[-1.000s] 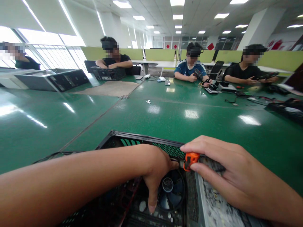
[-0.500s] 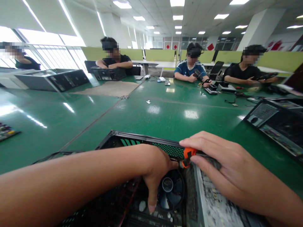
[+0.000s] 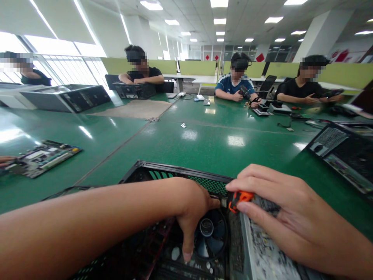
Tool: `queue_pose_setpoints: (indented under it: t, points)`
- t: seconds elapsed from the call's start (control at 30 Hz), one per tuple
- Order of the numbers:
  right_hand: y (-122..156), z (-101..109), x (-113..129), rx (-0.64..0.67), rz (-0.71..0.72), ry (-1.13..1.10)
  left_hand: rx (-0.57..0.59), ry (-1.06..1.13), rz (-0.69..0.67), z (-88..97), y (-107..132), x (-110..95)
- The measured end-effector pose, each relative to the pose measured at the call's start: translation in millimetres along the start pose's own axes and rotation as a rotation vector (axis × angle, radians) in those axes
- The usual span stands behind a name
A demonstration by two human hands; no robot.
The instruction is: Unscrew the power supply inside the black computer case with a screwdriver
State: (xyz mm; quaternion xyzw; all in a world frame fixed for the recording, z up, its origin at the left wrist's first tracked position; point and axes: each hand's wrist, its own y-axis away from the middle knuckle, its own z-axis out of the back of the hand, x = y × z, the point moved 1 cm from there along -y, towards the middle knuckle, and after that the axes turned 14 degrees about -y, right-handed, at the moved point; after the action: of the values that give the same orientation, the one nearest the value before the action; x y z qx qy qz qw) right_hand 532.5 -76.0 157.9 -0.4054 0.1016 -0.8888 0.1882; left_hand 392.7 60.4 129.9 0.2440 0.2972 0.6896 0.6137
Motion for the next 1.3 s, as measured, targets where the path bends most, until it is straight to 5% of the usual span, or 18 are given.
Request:
queue_pose_setpoints:
  t: [0.37, 0.73, 0.9, 1.3]
  points:
    - [-0.9, 0.0, 1.5, -0.048, -0.002, 0.059, 0.056, -0.020, -0.041, -1.1, -1.8, 0.8]
    - [6.1, -0.2, 6.2, -0.171, 0.007, 0.019, -0.053, 0.067, -0.012, -10.6, -8.2, 7.2]
    - [16.8, -1.3, 14.9, -0.067, 0.021, -0.148, 0.009, 0.026, -0.037, -6.3, -5.8, 6.3]
    - [9.0, -6.5, 15.5, 0.015, 0.035, -0.039, 0.109, -0.095, -0.047, 2.2, -2.3, 1.2]
